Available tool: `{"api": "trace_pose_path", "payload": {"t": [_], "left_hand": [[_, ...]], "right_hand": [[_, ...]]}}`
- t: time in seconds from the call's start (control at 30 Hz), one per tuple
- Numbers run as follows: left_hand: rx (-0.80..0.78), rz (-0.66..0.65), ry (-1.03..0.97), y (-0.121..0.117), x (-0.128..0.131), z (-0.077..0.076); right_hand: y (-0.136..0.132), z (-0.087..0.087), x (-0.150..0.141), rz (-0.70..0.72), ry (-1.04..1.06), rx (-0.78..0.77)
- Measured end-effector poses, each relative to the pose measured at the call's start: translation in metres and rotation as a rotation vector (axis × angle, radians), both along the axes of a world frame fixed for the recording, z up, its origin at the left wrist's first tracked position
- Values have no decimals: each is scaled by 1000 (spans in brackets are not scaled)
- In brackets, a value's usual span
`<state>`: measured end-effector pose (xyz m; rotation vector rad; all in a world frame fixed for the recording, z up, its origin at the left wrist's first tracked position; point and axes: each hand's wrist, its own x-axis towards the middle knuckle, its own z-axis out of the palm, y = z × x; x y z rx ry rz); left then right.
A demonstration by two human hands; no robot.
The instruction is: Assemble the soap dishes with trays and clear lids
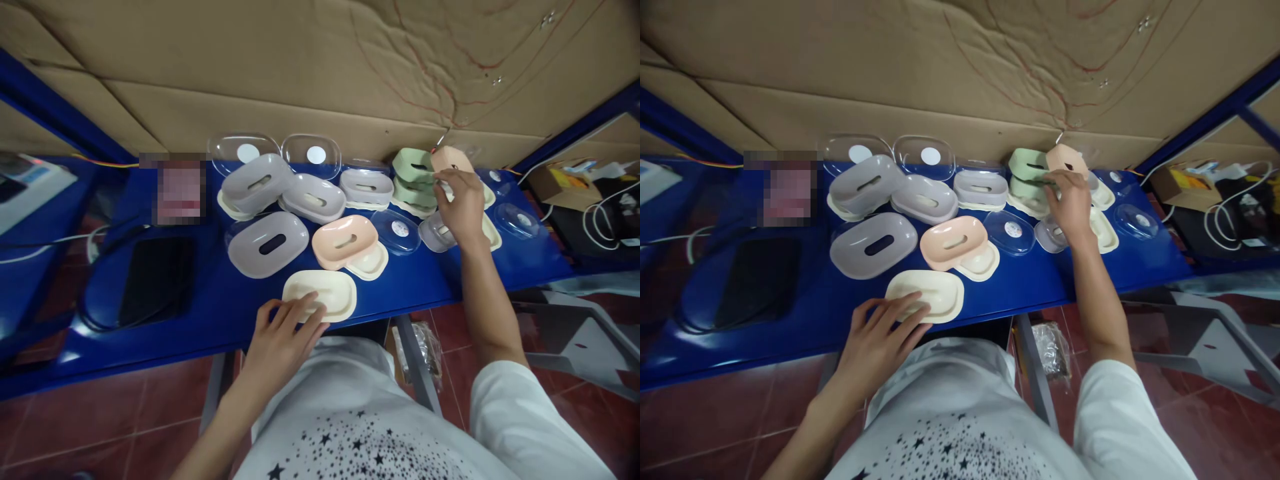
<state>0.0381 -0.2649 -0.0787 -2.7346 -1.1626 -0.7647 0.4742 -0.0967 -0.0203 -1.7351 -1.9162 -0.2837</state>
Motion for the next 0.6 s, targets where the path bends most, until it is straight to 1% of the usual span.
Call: {"api": "trace_pose_path", "payload": {"t": [0.07,0.1,0.17,0.27,0.33,0.37,0.4,0.47,0.53,0.6], "left_hand": [[1,0,-16,-4,7,0],[1,1,-24,-7,10,0],[4,8,-48,-13,14,-1],[16,57,-88,-19,12,-4],[24,117,-93,-21,6,-8],[24,149,-91,-21,2,-9],[18,175,-87,-22,-3,-11],[-9,198,-86,-22,-14,-13],[-36,187,-92,-23,-23,-14],[-50,163,-102,-23,-29,-14]], "right_hand": [[-24,3,-18,9,-8,57],[-40,4,-31,38,-14,60],[-74,1,-61,168,-33,4],[-123,-17,-111,431,-92,-128],[-147,-33,-137,537,-108,-179],[-156,-41,-145,564,-103,-196],[-163,-47,-149,578,-88,-206],[-173,-55,-148,554,-30,-209],[-179,-57,-137,480,27,-192],[-182,-56,-125,400,39,-165]]}}
